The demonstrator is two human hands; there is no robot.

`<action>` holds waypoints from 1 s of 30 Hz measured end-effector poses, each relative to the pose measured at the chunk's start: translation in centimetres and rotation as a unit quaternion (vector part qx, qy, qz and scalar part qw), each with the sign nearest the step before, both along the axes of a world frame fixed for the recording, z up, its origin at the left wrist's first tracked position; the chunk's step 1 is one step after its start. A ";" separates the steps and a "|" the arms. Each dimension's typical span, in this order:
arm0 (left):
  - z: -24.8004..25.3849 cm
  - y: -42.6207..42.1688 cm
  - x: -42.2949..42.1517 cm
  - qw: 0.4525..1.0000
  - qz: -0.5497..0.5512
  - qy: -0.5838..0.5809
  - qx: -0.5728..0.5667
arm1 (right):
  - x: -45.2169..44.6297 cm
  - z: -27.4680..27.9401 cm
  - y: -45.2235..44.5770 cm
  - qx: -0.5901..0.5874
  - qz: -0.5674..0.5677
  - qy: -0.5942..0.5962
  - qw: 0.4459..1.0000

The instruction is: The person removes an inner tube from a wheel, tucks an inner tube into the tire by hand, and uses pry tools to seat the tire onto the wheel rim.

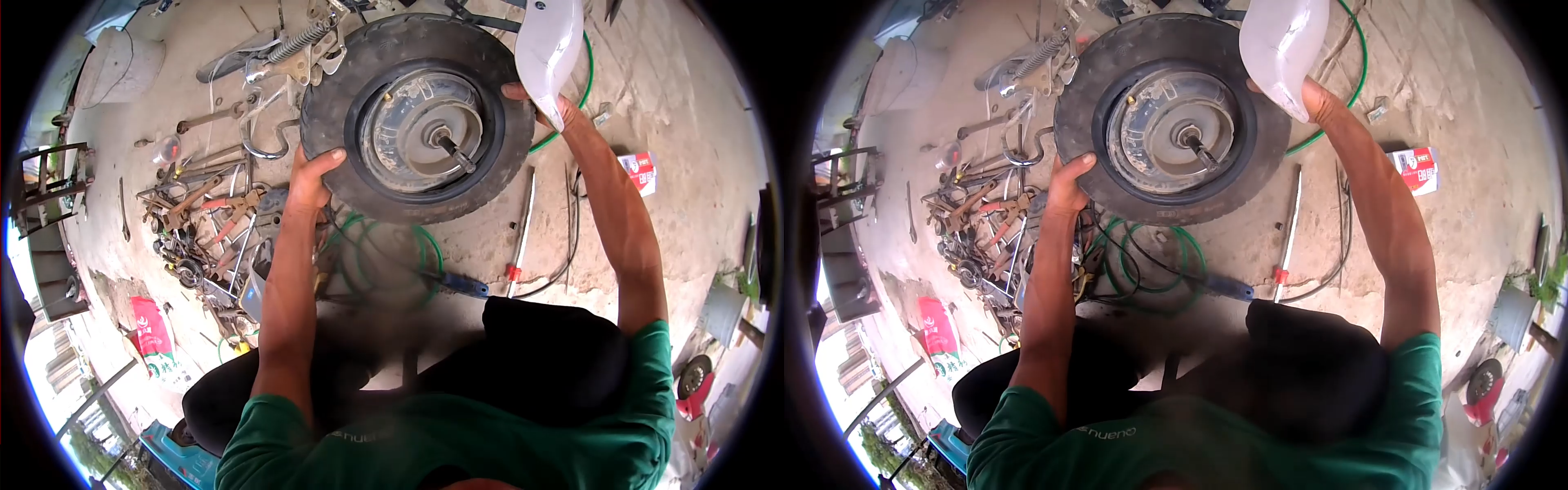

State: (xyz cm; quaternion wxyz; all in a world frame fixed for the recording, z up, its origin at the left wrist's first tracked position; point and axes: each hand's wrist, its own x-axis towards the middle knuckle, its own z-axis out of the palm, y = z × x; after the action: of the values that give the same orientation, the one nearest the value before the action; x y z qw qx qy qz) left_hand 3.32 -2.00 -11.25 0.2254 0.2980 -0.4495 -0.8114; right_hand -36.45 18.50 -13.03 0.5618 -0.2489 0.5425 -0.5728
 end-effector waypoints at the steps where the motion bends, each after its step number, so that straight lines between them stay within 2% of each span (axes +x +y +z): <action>1: 0.0 0.1 0.1 1.000 0.003 0.000 0.006 | -0.9 -0.7 -0.1 0.018 0.024 -0.029 0.999; 3: 0.2 0.2 0.1 1.000 0.007 -0.001 0.012 | -1.2 -2.1 -0.5 0.048 0.030 -0.052 0.997; 6: -0.5 -1.0 0.4 1.000 -0.013 -0.018 -0.012 | -0.7 -3.4 -0.8 0.043 -0.027 -0.062 0.997; 9: 1.8 -1.2 0.5 1.000 0.004 -0.009 0.013 | 2.5 -2.1 0.6 -0.010 -0.039 0.034 0.999; 10: 1.8 -0.8 1.0 0.999 0.002 -0.018 0.028 | 3.4 -1.5 1.7 -0.014 -0.025 0.108 0.994; 12: 2.1 -1.1 0.8 1.000 0.000 -0.021 0.004 | 2.3 -2.3 1.4 -0.015 -0.013 0.049 0.999; 14: 2.4 -0.7 0.5 0.999 -0.008 -0.023 -0.035 | -0.3 -6.7 0.9 0.010 -0.011 -0.229 0.973; 16: 2.7 -0.7 0.0 0.997 0.011 -0.058 -0.039 | -2.0 -11.2 1.3 -0.004 -0.056 -0.233 0.971; 17: 2.6 -1.0 -0.1 0.996 0.024 -0.076 -0.038 | -2.8 -14.6 1.4 -0.031 -0.071 -0.188 0.979; 18: 2.6 -1.3 -0.1 0.994 0.035 -0.095 -0.038 | -2.8 -15.3 1.7 -0.034 -0.078 -0.141 0.986; 21: 2.4 -1.3 -0.1 0.995 0.039 -0.088 -0.039 | -1.9 -12.2 2.7 -0.019 -0.075 -0.033 0.996; 25: 2.8 0.0 0.0 0.982 0.088 -0.158 -0.051 | -1.4 -9.6 3.0 0.006 -0.056 0.018 0.998; 28: 6.2 2.9 -0.7 0.933 0.096 -0.307 -0.160 | -1.3 -8.7 2.7 0.017 -0.041 0.029 0.999; 30: 3.7 4.5 -0.2 0.909 0.160 -0.308 -0.228 | -1.3 -8.4 2.3 0.023 -0.028 0.031 0.999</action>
State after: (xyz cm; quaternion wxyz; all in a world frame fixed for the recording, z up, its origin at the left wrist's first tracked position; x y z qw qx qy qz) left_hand 3.14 2.53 -7.53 0.2646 0.5418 -0.6158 -0.5072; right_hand -37.77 20.84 -21.46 0.5339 -0.2379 0.5797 -0.5677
